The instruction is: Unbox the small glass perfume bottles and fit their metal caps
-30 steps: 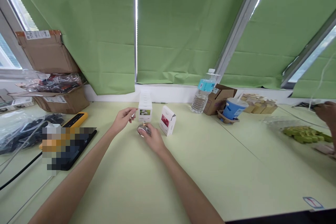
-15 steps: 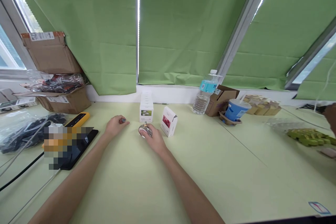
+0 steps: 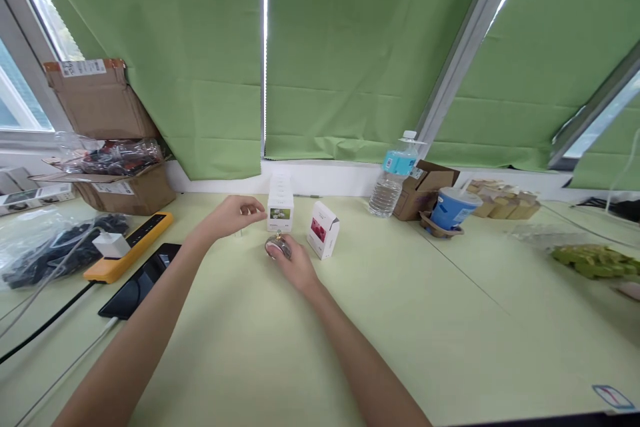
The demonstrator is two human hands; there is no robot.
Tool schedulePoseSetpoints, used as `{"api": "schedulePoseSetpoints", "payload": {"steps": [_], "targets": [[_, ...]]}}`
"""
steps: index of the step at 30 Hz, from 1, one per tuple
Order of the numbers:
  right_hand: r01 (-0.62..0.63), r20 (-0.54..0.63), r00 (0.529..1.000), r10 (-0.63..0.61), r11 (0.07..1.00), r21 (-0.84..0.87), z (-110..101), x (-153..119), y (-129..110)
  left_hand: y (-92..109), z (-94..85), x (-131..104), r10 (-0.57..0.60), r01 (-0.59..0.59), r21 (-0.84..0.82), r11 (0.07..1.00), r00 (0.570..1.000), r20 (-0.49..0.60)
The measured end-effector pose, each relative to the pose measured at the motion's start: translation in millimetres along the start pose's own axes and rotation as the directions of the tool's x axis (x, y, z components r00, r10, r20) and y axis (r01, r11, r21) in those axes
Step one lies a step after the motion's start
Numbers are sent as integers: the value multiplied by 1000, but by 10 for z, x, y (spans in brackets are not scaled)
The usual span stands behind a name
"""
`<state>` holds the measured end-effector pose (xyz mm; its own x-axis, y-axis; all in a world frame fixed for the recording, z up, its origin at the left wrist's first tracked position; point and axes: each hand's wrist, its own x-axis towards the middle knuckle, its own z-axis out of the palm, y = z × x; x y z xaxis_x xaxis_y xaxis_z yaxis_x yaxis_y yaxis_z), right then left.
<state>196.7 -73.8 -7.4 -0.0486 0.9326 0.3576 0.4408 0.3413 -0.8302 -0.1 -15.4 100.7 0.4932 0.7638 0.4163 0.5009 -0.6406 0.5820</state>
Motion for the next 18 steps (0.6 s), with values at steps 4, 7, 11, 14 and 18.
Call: {"api": "schedulePoseSetpoints", "payload": {"steps": [4,7,11,14,18], "targets": [[-3,1,1000,3,1000,-3,-3,1,7,147,87,66,-42,42,2,999,985,170],[-13,18,1000,13,1000,12,-4,3,11,160,220,91,-16,13,17,1000,970,242],[-19,36,999,18,999,36,-4,6,6,181,328,98,8,-25,56,998,958,287],[-8,28,1000,7,1000,16,-11,-2,-13,225,347,93,40,-61,63,996,957,287],[0,28,1000,0,1000,1,-19,-17,-38,263,351,86,66,-84,53,995,958,278]]}}
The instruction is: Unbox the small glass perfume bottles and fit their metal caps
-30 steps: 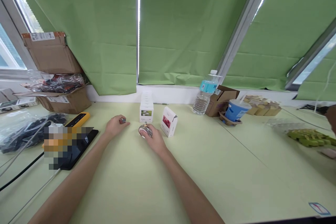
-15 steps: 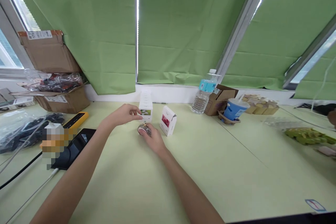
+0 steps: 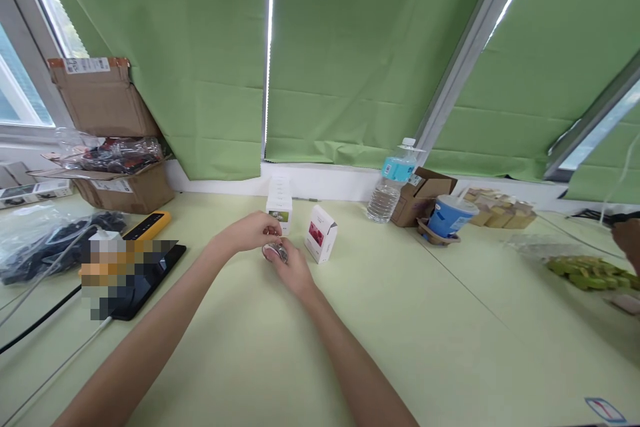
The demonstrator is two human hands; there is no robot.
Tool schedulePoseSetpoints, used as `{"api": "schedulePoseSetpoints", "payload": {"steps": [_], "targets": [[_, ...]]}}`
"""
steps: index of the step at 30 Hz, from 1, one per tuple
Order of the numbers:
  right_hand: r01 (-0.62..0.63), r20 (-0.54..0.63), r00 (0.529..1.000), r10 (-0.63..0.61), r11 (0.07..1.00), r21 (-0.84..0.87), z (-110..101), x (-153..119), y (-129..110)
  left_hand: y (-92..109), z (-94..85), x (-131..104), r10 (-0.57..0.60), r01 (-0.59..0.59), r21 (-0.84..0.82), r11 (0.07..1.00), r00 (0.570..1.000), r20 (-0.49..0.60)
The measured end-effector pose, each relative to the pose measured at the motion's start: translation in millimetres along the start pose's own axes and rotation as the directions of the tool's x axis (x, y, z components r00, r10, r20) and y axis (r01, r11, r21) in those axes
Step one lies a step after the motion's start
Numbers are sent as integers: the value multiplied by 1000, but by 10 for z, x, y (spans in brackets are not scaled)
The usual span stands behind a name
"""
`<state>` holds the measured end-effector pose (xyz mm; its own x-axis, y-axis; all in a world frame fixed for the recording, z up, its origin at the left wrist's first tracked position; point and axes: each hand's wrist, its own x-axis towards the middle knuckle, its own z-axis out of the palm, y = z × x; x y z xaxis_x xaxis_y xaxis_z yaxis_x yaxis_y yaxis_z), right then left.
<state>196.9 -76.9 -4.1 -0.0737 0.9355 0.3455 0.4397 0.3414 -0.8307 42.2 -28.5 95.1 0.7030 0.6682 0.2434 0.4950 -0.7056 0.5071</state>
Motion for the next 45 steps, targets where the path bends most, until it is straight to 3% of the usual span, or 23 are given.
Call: {"api": "schedulePoseSetpoints", "payload": {"steps": [18,35,45], "targets": [[-18,16,1000,18,1000,-6,7,-5,-20,-51,33,9,-33,33,-5,999,999,-32],[-19,33,999,17,999,43,10,-11,-49,27,14,-1,-125,143,151,978,984,-124],[-20,13,1000,20,1000,1,5,-11,-40,-76,-9,-22,-3,7,-95,995,999,36]]}}
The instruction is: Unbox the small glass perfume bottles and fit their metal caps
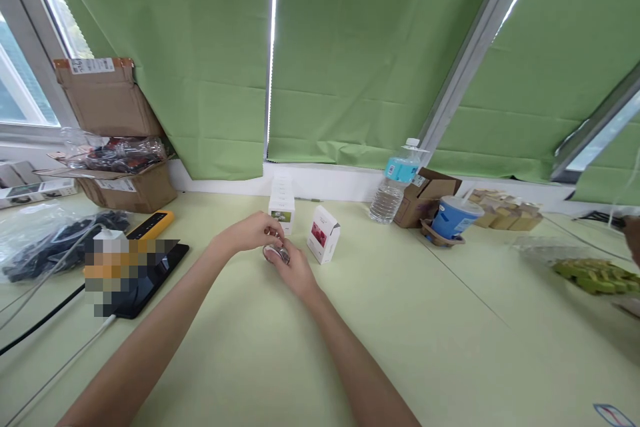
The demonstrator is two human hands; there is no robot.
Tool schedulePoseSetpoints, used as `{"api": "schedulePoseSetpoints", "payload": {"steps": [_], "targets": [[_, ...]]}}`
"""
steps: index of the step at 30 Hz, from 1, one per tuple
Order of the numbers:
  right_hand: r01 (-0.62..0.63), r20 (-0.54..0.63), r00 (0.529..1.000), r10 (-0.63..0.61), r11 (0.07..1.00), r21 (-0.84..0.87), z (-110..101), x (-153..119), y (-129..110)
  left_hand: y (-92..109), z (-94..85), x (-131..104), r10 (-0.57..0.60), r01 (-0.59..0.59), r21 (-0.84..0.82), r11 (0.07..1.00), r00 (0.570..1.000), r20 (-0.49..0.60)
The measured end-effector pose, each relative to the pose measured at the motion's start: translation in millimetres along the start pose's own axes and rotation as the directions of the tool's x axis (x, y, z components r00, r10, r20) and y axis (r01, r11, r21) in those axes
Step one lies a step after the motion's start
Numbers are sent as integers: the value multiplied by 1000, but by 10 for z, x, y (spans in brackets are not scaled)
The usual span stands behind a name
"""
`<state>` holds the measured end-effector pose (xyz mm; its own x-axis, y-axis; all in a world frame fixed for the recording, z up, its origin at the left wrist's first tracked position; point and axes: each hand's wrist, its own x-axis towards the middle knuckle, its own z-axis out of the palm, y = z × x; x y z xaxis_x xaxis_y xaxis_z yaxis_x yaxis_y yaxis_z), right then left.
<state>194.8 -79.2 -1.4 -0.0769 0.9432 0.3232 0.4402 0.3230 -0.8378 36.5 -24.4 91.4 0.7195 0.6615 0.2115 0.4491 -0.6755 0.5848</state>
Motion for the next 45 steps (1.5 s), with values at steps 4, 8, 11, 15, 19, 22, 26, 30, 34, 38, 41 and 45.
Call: {"api": "schedulePoseSetpoints", "payload": {"steps": [4,8,11,15,19,22,26,30,34,38,41,45], "targets": [[5,11,1000,-5,1000,-2,6,5,11,12,31,10,-15,14,-19,1000,1000,-3],[-1,4,1000,1,1000,-21,15,9,31,9,46,16,-19,19,10,1000,1000,-9],[2,2,1000,-2,1000,-22,19,12,45,3,53,24,-7,8,49,999,1000,-24],[15,21,1000,-16,1000,8,19,16,51,9,60,36,-3,9,114,993,999,-49],[34,29,999,-34,999,9,10,15,44,19,70,44,-6,15,147,989,998,-62],[41,20,999,-41,999,-18,-1,12,41,9,85,51,-7,17,151,988,998,-70],[46,21,999,-45,999,-28,-6,18,58,-20,96,57,30,-22,147,989,998,-47],[58,23,998,-57,998,-23,-3,27,82,-16,84,54,47,-42,158,986,998,-28],[71,19,997,-70,997,-22,-7,23,81,19,81,50,13,-7,215,977,1000,-26],[89,13,996,-89,996,-4,-10,22,79,42,92,50,12,-3,270,963,999,-32],[102,28,994,-102,995,10,-10,28,102,49,97,50,42,-37,287,957,999,-11],[107,28,994,-108,994,21,-4,31,135,56,102,51,71,-67,310,948,997,-3]]}}
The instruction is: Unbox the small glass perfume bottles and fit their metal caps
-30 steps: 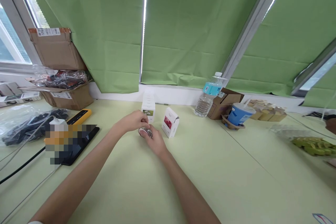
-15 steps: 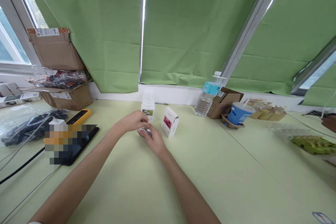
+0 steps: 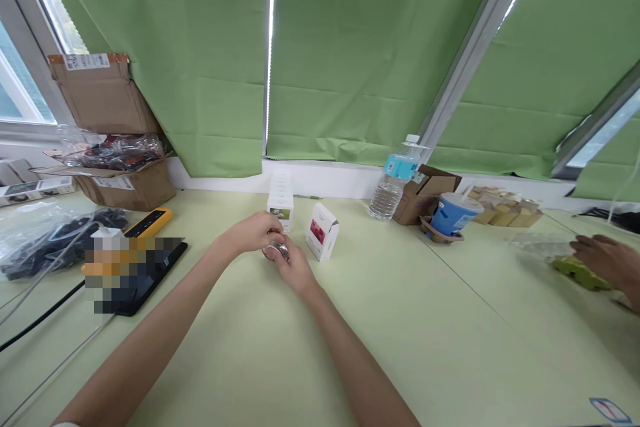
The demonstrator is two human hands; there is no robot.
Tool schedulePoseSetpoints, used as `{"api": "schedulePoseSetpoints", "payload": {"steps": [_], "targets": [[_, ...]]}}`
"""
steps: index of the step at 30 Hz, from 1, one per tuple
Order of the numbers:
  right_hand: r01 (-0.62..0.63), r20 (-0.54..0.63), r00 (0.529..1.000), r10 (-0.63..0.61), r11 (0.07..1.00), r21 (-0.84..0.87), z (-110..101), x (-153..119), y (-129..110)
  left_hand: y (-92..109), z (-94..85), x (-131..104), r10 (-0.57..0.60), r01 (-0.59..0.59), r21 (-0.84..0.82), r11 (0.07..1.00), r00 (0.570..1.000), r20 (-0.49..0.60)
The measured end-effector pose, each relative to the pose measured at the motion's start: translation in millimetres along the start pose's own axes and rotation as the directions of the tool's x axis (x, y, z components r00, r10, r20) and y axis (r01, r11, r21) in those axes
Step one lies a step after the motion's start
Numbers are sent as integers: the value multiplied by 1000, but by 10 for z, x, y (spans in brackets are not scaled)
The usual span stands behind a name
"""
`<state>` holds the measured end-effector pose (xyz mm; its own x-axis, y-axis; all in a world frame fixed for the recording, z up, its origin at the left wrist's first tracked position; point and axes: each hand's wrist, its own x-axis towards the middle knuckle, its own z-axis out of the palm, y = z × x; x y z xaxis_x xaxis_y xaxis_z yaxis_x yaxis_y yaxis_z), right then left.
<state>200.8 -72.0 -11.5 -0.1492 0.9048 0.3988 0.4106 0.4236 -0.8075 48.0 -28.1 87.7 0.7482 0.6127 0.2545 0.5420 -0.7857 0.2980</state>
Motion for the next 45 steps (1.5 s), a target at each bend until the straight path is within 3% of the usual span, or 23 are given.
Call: {"api": "schedulePoseSetpoints", "payload": {"steps": [12,29,45], "targets": [[-2,-34,999,0,998,-55,-2,-10,-29,90,23,28,-29,30,259,965,1000,-7],[1,-42,999,-4,998,-58,7,1,17,165,67,27,-82,71,365,928,996,16],[-21,-56,998,17,997,-71,16,-5,13,173,71,8,-140,118,292,949,989,54]]}}
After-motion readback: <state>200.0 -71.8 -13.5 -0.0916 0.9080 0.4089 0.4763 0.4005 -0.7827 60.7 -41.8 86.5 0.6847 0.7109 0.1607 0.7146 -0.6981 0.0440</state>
